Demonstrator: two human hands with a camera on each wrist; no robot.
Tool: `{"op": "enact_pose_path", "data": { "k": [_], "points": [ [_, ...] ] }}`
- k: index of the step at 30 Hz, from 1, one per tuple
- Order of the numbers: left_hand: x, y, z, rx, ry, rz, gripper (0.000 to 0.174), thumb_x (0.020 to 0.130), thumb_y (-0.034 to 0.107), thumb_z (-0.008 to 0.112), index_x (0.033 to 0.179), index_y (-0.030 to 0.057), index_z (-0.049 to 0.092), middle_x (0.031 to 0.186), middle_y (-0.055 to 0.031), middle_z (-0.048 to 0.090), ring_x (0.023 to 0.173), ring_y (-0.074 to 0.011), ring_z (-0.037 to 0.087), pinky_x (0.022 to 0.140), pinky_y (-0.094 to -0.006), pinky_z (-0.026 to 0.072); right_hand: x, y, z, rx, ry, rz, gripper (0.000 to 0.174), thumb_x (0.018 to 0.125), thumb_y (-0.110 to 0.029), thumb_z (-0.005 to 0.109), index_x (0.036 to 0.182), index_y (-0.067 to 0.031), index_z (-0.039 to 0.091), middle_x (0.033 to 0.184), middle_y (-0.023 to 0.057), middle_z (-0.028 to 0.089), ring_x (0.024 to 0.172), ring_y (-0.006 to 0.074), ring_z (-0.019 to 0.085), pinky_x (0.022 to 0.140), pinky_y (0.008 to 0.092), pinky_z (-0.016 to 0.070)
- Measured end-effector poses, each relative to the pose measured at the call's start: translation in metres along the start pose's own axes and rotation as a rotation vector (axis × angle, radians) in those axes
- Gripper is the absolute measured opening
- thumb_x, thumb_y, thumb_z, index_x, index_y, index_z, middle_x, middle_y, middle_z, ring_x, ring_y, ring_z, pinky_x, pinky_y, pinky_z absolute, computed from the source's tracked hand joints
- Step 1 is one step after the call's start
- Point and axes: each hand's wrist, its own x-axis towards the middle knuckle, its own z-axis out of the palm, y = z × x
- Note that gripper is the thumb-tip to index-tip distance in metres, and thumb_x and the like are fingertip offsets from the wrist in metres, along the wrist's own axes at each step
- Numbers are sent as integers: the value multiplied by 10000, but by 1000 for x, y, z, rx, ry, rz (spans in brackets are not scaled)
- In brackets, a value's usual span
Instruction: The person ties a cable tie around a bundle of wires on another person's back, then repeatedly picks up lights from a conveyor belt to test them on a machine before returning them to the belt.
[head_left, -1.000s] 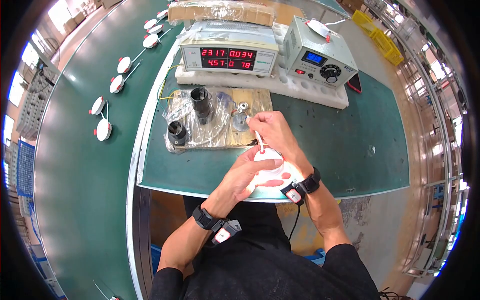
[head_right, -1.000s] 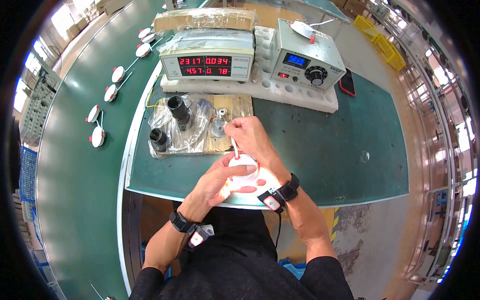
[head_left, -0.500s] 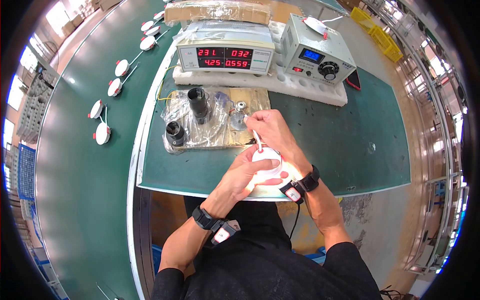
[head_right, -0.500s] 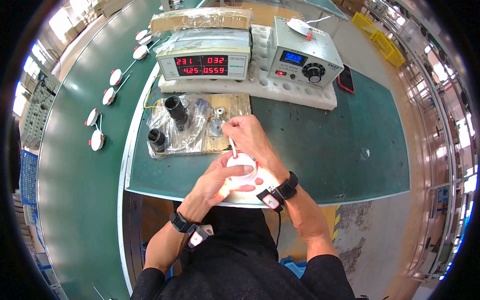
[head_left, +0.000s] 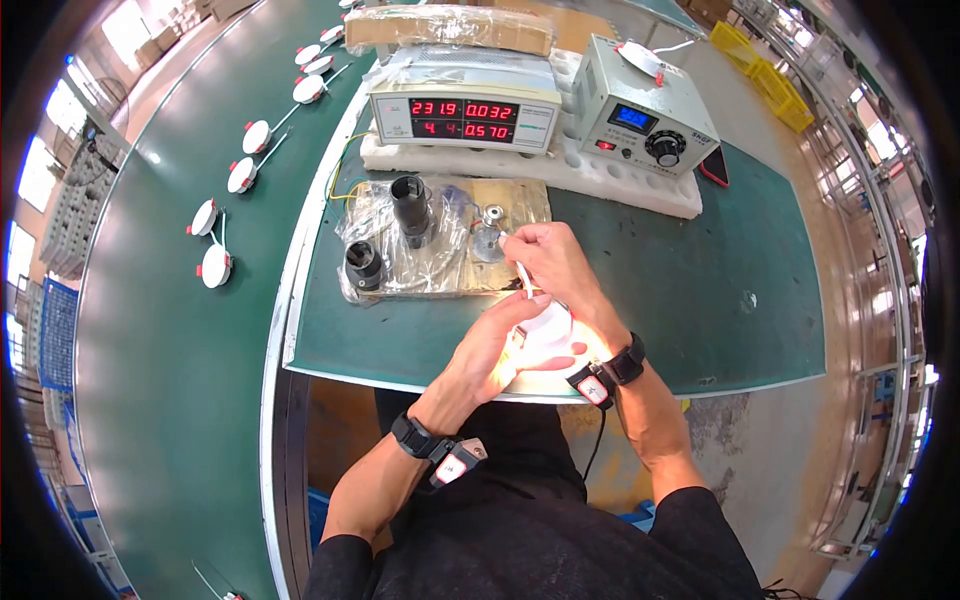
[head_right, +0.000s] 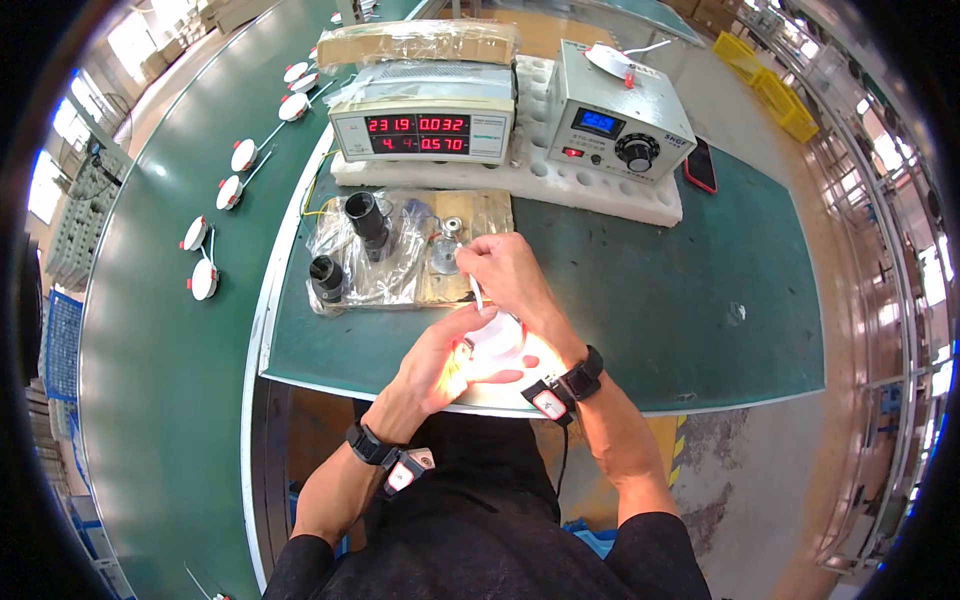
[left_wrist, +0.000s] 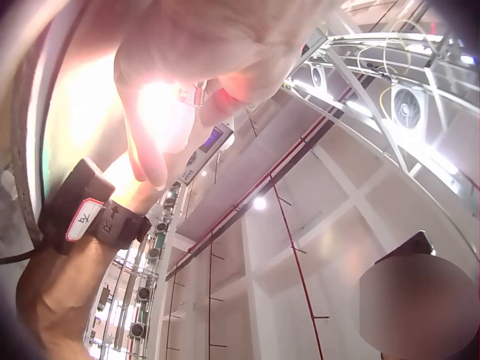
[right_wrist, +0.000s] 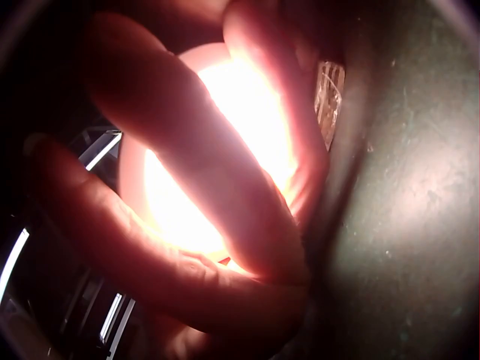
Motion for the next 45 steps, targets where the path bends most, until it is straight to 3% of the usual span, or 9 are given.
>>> {"op": "enact_pose_path", "data": {
  "k": [8,17,25,30,32,35,37,42,45],
  "points": [
    [7,-21,-28,-16,-110,163,296,1029,213,553,1218,-13,580,1102,-180,708,973,-310,729,864,-469,620,-17,-15,1,-197,66,-42,363,934,-309,663,787,23,672,597,-4,522,614,76,422,531,344,380],
    [-228,48,-86,144,489,738,436,1041,363,504,1308,19,525,1200,-181,673,1038,-318,715,801,-372,642,4,3,9,-74,-33,16,394,1001,-341,643,743,-44,624,521,-35,470,395,30,371,366,215,237],
    [-286,37,-78,91,531,823,380,1048,272,519,1309,-5,526,1202,-190,666,990,-301,723,789,-377,642,1,9,0,-21,-15,39,368,1004,-354,639,788,-56,639,535,-54,463,392,25,362,358,215,230],
    [-404,-16,-177,375,1595,1095,237,1034,184,550,1106,12,697,959,-43,723,791,-88,643,635,-246,501,16,30,-3,-56,-11,10,371,1024,-380,604,785,-96,583,519,-68,412,368,26,339,332,210,204],
    [-470,-66,-229,940,2327,924,289,930,225,675,1067,-29,686,1013,-174,664,950,-303,646,805,-462,499,19,36,-7,-50,9,4,368,1030,-397,589,787,-121,562,515,-78,395,356,23,322,321,212,197],
    [-503,-89,-200,703,2980,347,672,892,301,710,1346,-137,478,1488,-414,304,1397,-515,322,1156,-550,280,21,38,-7,2,-12,11,368,1024,-375,604,786,-94,577,516,-58,419,365,32,334,330,220,195],
    [-497,-86,-200,655,2808,681,725,933,328,672,1453,-94,393,1576,-356,243,1489,-474,198,1205,-542,202,23,37,-6,-61,18,64,356,1020,-367,611,797,-92,581,518,-57,420,374,32,342,335,220,199],
    [-441,41,-160,1129,1633,558,739,933,391,674,1512,22,399,1592,-267,317,1464,-411,331,1194,-467,296,6,15,3,-14,1,29,354,1009,-314,634,777,-48,612,524,-36,469,387,41,383,351,219,260],
    [-379,121,-162,1456,1420,471,769,938,429,678,1533,46,377,1603,-246,309,1432,-409,383,1186,-466,324,0,8,4,58,3,42,343,1007,-292,634,778,-38,615,526,-20,503,387,45,408,350,217,278]
  ]
}}
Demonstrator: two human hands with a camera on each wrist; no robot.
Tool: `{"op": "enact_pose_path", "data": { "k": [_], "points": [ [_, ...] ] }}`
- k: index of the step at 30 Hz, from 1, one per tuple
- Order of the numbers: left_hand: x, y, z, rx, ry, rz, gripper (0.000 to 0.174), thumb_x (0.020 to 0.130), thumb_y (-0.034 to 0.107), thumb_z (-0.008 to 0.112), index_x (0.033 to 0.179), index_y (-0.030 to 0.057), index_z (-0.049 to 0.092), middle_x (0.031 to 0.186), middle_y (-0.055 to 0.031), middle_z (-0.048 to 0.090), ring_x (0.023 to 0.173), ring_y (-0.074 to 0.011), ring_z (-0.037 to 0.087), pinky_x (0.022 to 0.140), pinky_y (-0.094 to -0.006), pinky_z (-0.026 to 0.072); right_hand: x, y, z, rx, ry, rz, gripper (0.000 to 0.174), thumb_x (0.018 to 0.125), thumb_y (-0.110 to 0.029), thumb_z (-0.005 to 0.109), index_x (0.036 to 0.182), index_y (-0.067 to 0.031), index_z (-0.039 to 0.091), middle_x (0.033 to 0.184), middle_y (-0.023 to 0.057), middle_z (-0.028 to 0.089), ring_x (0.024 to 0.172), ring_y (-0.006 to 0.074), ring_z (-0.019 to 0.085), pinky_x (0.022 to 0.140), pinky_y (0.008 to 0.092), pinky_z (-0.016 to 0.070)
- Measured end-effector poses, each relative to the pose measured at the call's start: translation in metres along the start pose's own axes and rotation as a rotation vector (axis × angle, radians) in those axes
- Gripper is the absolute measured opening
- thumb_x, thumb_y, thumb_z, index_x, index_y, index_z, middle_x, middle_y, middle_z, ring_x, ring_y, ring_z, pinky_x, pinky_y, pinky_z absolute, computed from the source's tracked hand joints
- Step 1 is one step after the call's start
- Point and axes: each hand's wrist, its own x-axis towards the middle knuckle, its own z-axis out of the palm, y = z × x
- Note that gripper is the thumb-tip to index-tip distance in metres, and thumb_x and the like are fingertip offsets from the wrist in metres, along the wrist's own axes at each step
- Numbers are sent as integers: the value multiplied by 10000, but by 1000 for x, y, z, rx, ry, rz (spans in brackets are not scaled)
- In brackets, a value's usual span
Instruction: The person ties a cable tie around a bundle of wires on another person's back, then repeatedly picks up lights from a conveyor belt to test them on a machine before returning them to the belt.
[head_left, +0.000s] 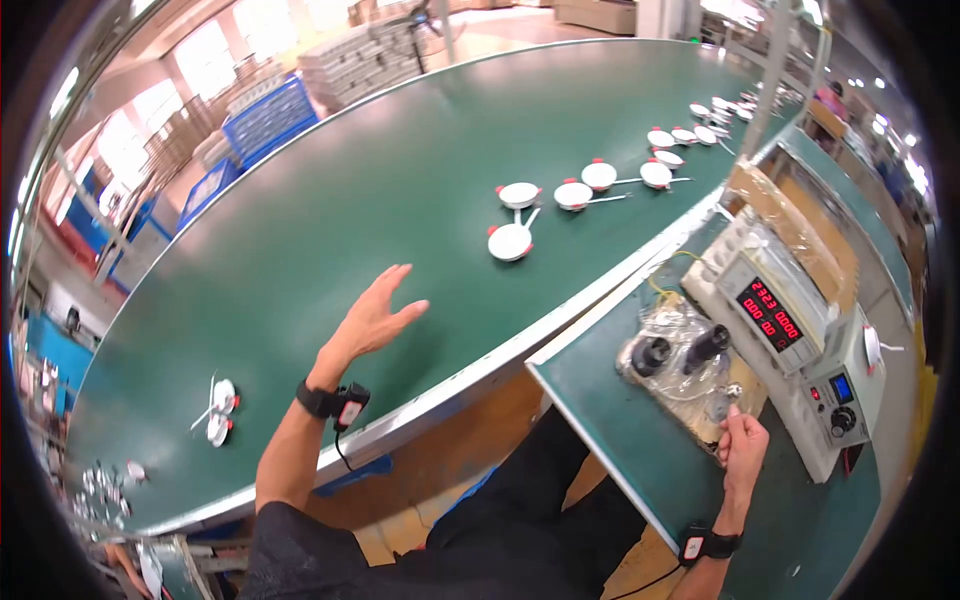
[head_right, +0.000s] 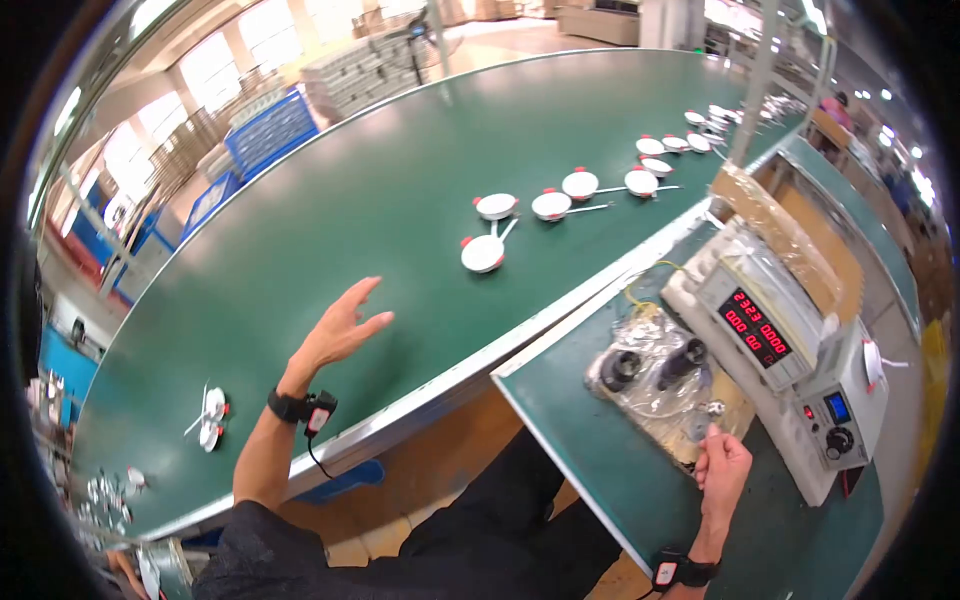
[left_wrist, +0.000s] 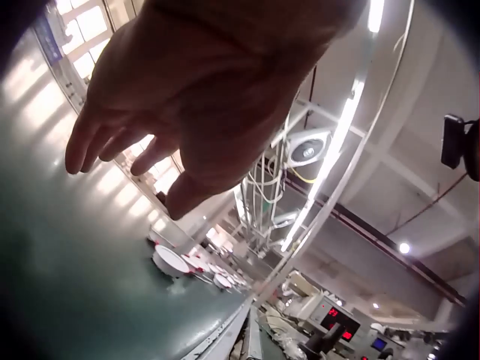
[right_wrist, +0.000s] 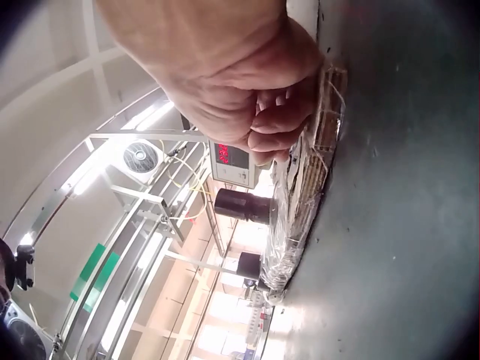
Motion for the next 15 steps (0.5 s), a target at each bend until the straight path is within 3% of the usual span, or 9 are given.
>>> {"op": "enact_pose_path", "data": {
  "k": [3,6,9,12,13,15],
  "points": [
    [78,30,31,154,8,239,812,934,512,652,1542,57,368,1603,-278,282,1450,-412,366,1182,-475,329,-5,-9,3,4,19,30,332,1005,-274,636,778,-33,616,526,-10,519,389,46,420,351,216,285],
    [146,48,74,218,-84,184,978,873,599,680,1549,-6,316,1582,-315,297,1465,-423,344,1183,-481,325,-5,-12,4,-6,42,74,329,1004,-263,638,775,-28,616,520,-4,522,387,49,424,350,217,290],
    [201,64,110,77,35,-56,1085,798,600,742,1504,-99,305,1471,-341,434,1385,-450,437,1135,-482,388,-3,-16,7,-35,55,106,333,1004,-259,638,768,-25,616,513,1,525,381,50,422,346,219,290],
    [230,74,127,421,4,19,1017,778,475,764,1427,-168,318,1282,-316,563,1177,-454,584,967,-541,493,-2,-18,8,-47,73,125,335,1005,-251,638,761,-22,616,507,7,530,372,50,416,341,220,288],
    [245,58,141,432,73,79,841,796,271,711,1396,-170,321,1142,-288,615,1027,-428,640,881,-532,526,-2,-19,9,-45,77,133,336,1005,-248,638,759,-20,616,506,8,531,370,49,414,339,220,288],
    [262,55,146,488,108,71,808,799,182,676,1404,-190,291,1120,-294,623,1009,-436,648,860,-528,537,-3,-19,9,-34,84,156,335,1006,-240,636,758,-17,616,505,11,533,366,49,412,339,219,289]
  ]
}}
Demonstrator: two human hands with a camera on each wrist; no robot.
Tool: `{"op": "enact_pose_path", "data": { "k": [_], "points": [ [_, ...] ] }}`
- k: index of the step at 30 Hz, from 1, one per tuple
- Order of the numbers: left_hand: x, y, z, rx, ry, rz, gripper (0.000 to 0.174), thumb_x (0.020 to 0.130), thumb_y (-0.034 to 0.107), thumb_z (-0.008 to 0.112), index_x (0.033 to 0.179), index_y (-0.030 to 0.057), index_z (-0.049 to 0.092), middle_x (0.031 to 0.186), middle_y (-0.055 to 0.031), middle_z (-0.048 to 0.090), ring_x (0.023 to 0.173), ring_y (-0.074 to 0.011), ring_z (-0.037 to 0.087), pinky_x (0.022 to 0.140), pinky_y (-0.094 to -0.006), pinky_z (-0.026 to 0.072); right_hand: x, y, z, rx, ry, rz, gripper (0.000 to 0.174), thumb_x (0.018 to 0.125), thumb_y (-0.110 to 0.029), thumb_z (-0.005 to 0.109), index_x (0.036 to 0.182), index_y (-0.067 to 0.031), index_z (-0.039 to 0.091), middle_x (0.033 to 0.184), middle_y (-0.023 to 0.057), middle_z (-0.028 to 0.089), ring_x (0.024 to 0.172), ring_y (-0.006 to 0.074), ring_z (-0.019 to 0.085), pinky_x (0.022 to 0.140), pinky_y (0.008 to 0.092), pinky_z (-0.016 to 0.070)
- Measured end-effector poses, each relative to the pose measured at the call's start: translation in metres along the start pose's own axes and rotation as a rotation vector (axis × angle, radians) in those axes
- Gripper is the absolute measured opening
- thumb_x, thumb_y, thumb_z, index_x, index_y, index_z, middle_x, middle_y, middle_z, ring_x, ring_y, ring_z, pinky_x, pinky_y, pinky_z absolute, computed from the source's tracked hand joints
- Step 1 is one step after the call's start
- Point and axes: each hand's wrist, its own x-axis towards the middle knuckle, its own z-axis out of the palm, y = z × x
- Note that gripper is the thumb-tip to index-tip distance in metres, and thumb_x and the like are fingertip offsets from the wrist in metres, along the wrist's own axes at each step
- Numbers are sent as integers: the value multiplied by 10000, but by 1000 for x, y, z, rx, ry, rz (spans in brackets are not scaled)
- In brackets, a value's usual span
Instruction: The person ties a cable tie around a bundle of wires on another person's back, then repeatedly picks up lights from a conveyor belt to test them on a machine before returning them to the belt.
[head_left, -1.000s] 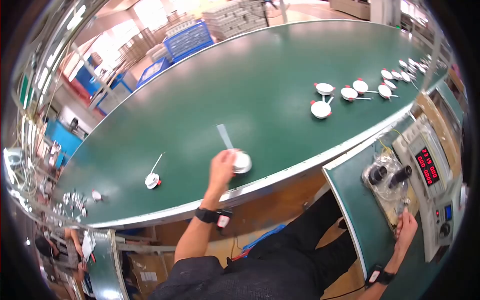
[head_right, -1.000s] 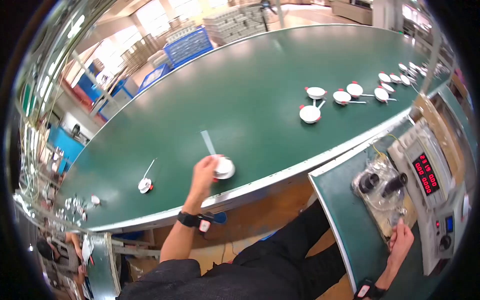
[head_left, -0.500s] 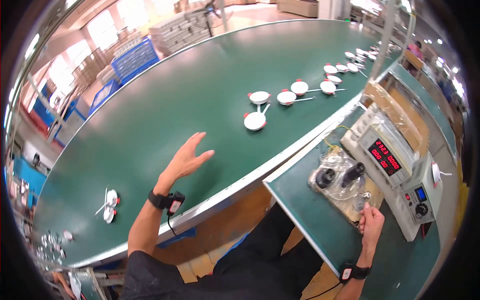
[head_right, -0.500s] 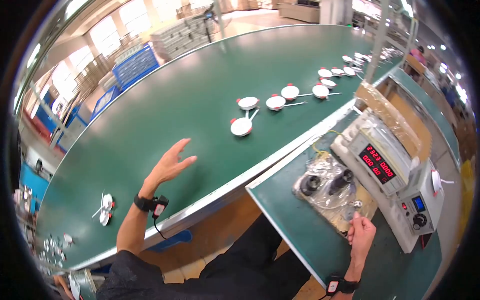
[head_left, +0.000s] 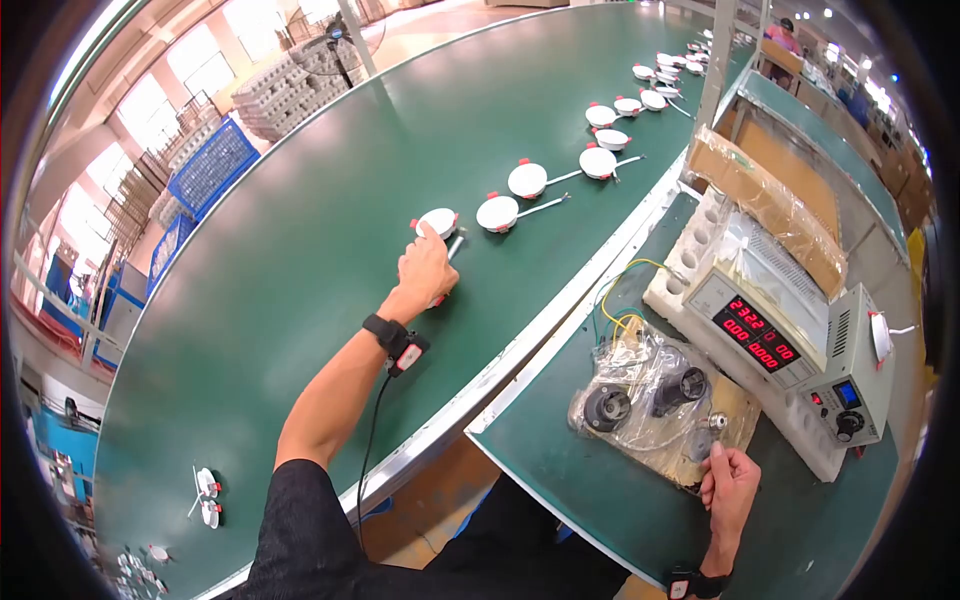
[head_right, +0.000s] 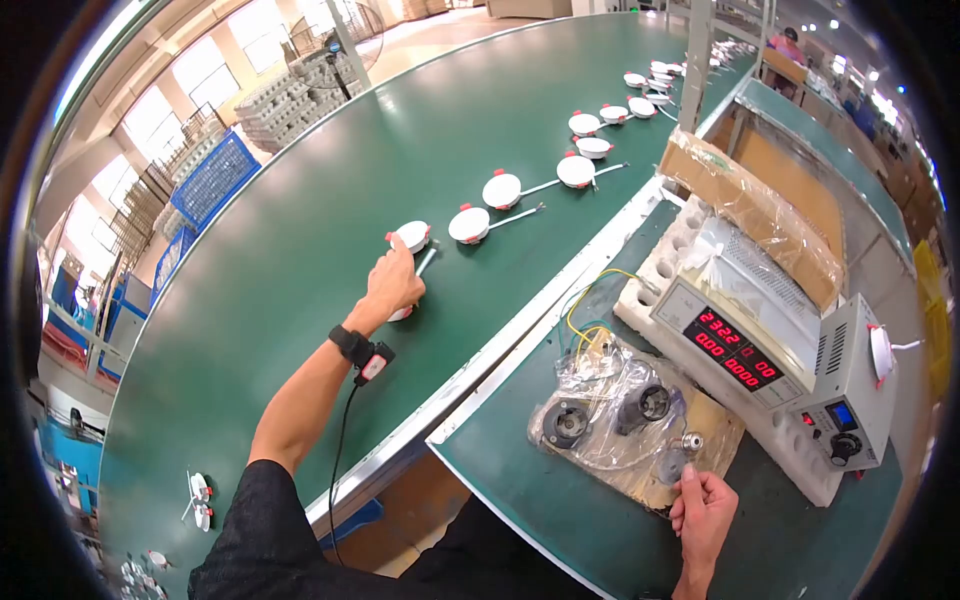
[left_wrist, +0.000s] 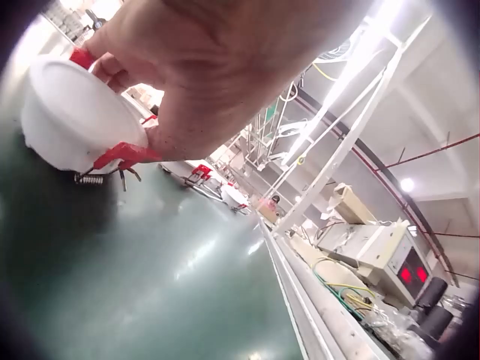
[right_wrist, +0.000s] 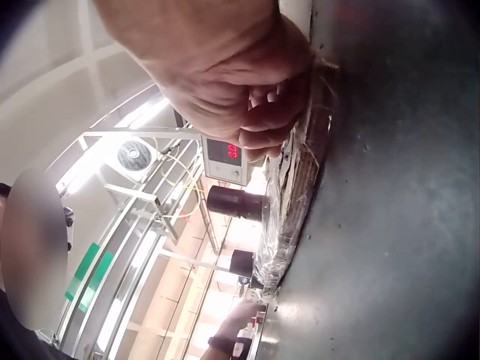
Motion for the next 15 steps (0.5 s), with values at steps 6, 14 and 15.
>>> {"op": "enact_pose_path", "data": {
  "k": [6,14,15],
  "points": [
    [26,-20,15,14,42,16,840,786,43,633,1505,-99,224,1142,-309,616,1005,-456,670,879,-487,552,0,0,-3,45,-14,16,325,1013,-221,630,764,-11,623,511,14,545,369,46,426,341,211,304],
    [82,24,-30,-313,197,142,715,822,9,556,1491,244,461,1143,-175,609,930,-378,658,831,-455,533,0,3,-5,68,-28,19,319,1009,-228,639,784,-2,640,522,20,565,381,44,453,349,207,323],
    [88,37,-32,-236,267,259,679,824,7,556,1452,264,537,1119,-163,607,918,-374,650,827,-458,530,0,1,-4,70,-22,28,320,1009,-227,639,783,0,641,522,20,566,380,47,454,350,209,326]
  ]
}}
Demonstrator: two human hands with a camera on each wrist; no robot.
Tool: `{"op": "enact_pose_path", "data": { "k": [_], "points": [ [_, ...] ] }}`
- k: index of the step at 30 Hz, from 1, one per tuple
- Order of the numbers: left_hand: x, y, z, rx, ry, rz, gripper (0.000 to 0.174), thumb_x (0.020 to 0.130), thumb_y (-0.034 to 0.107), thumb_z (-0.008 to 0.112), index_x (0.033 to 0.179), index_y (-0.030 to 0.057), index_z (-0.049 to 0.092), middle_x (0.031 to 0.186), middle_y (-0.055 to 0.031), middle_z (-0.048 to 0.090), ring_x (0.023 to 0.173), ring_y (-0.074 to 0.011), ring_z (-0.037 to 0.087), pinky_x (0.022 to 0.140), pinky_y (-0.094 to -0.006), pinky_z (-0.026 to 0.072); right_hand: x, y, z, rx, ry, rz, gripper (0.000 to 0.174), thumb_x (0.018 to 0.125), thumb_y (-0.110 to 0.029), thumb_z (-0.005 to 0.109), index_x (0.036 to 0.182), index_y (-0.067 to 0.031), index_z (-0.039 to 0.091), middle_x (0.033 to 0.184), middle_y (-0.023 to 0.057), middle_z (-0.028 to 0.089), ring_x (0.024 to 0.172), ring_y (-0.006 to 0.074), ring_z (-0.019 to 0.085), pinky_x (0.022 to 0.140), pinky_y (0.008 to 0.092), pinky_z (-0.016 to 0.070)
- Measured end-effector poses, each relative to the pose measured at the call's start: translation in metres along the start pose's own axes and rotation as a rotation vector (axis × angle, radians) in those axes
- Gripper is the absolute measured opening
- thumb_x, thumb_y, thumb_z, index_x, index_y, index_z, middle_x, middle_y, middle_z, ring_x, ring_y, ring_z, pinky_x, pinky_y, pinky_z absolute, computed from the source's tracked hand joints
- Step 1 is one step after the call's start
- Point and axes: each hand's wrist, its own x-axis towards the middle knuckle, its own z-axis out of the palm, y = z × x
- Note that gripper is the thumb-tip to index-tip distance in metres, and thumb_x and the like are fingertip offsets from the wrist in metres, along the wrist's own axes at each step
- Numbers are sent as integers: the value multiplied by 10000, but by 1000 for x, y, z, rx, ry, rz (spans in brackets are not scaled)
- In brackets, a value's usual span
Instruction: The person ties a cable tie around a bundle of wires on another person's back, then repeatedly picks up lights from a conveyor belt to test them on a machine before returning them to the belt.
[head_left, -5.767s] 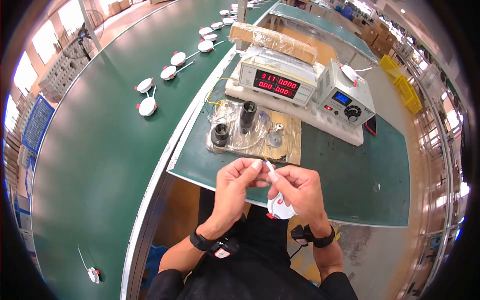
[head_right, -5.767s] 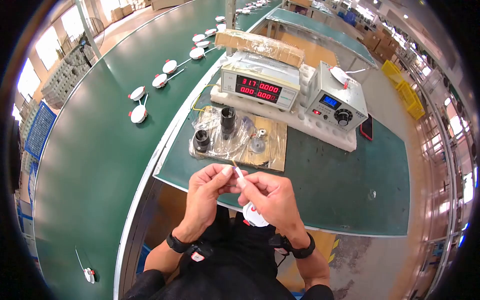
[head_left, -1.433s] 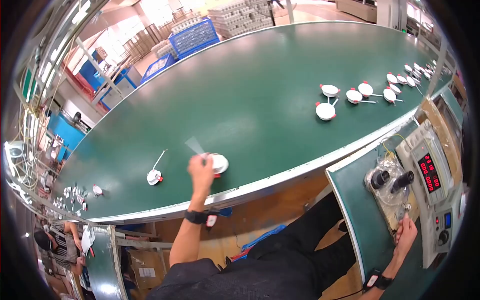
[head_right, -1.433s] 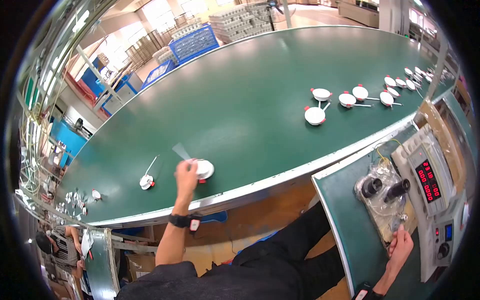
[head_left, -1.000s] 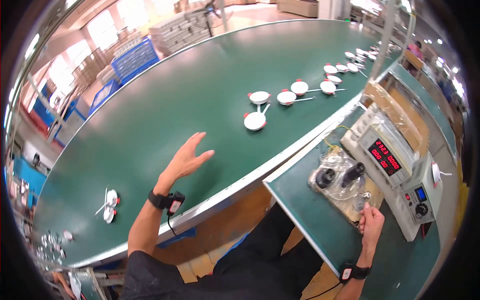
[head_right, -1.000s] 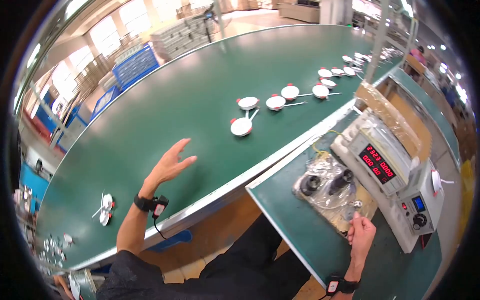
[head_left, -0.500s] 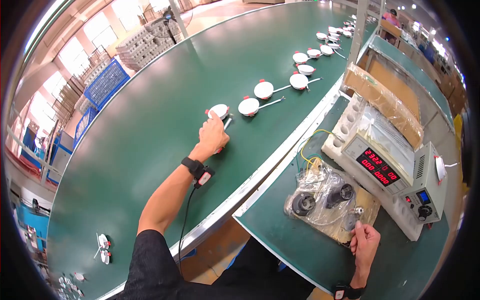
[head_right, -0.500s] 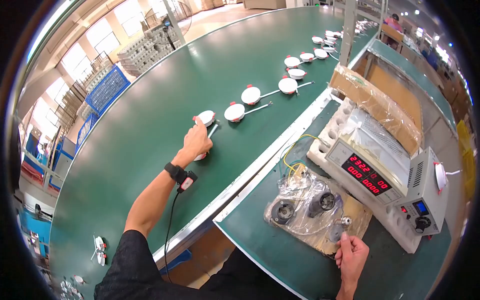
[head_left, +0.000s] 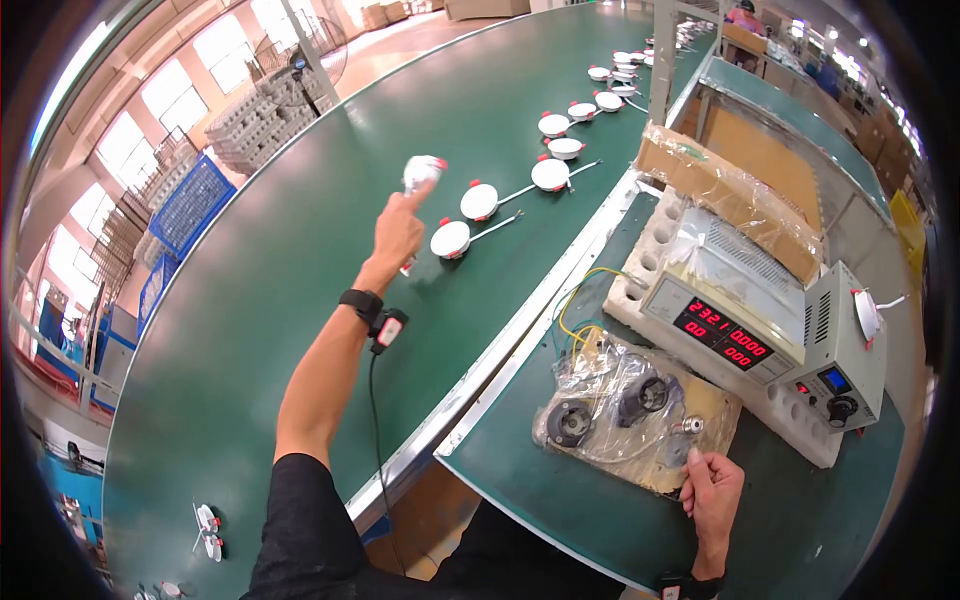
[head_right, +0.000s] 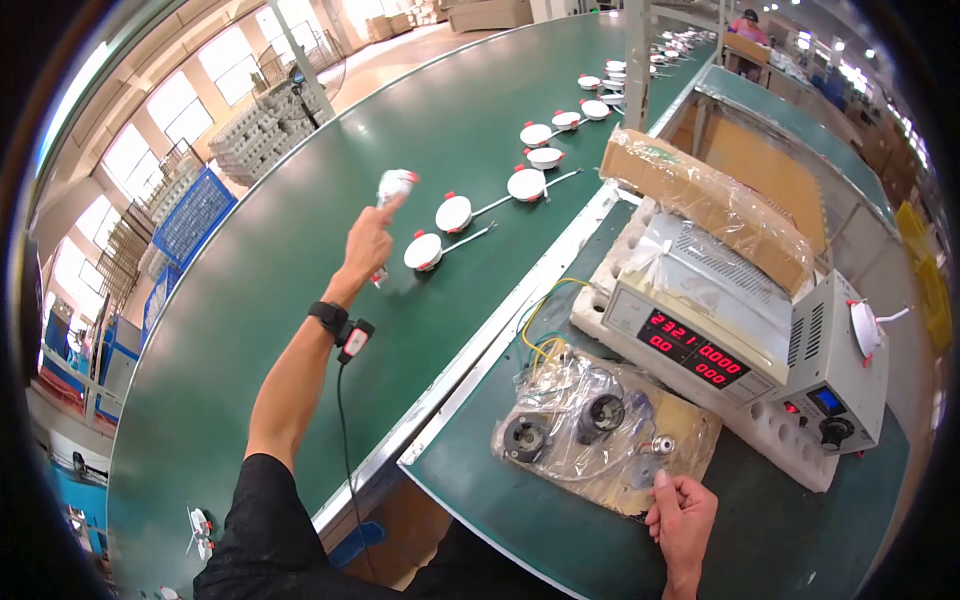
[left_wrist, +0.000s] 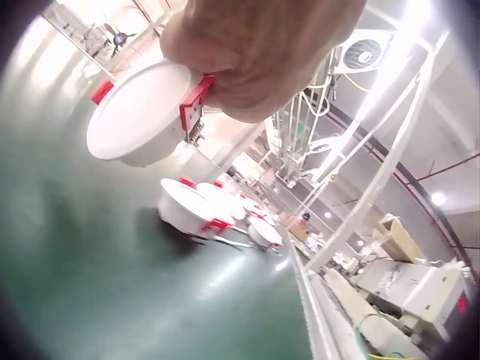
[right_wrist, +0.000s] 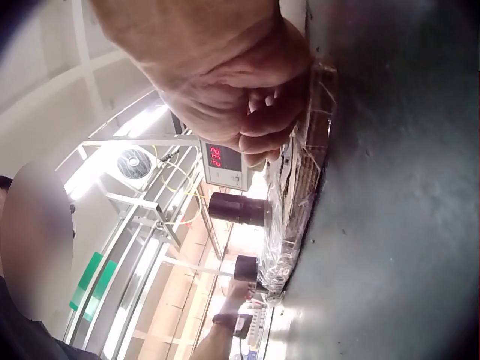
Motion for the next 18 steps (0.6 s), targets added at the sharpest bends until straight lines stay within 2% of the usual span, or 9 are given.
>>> {"op": "enact_pose_path", "data": {
  "k": [1,2,5,6,7,10,11,15,18],
  "points": [
    [5,17,10,80,-11,20,521,825,30,576,1254,293,711,1051,-153,592,928,-349,633,823,-466,529,-1,-1,1,3,6,12,322,1009,-227,638,782,2,642,522,21,567,379,50,455,351,212,329],
    [8,44,12,108,18,64,427,822,51,599,1155,262,763,1036,-142,589,938,-325,628,825,-450,544,-1,-4,2,2,11,22,324,1008,-226,638,781,4,643,523,22,568,378,53,457,352,214,332],
    [34,82,46,150,120,164,251,811,69,625,1010,127,767,1012,-130,598,941,-317,623,803,-447,561,-1,-2,1,-17,9,33,318,1003,-211,644,783,20,647,529,29,579,392,59,477,368,223,348],
    [42,87,61,212,115,184,198,809,68,629,958,84,759,1002,-125,601,929,-316,621,791,-447,566,0,-2,2,-12,13,12,322,1006,-213,641,778,14,642,522,28,571,384,59,468,360,221,340],
    [51,88,75,259,11,180,158,804,92,631,913,50,739,1012,-134,612,964,-334,602,821,-466,542,-1,-1,3,-8,16,0,325,1009,-216,637,772,8,637,516,26,564,376,59,459,352,219,332],
    [58,94,88,453,-189,293,320,872,189,559,1120,120,750,1119,-152,611,1103,-364,567,905,-481,498,-3,1,0,6,15,15,318,1008,-206,642,770,5,635,513,30,564,371,61,458,345,218,330],
    [60,90,89,406,-217,296,442,848,292,555,1220,106,702,1187,-211,590,1150,-400,531,942,-502,476,-2,2,-1,15,14,23,315,1007,-204,642,772,6,636,514,32,566,372,61,460,346,218,333],
    [52,88,86,368,-383,223,650,763,375,584,1337,70,609,1236,-239,567,1198,-415,515,993,-496,469,-4,-2,0,9,7,30,305,1005,-193,643,782,14,637,520,36,575,380,61,471,354,217,343],
    [42,88,71,309,-515,188,634,740,381,592,1243,-1,650,1232,-239,580,1209,-432,514,958,-510,491,-4,1,-1,2,-2,2,303,1006,-193,640,785,14,638,528,36,580,391,59,480,364,213,347]
  ]
}}
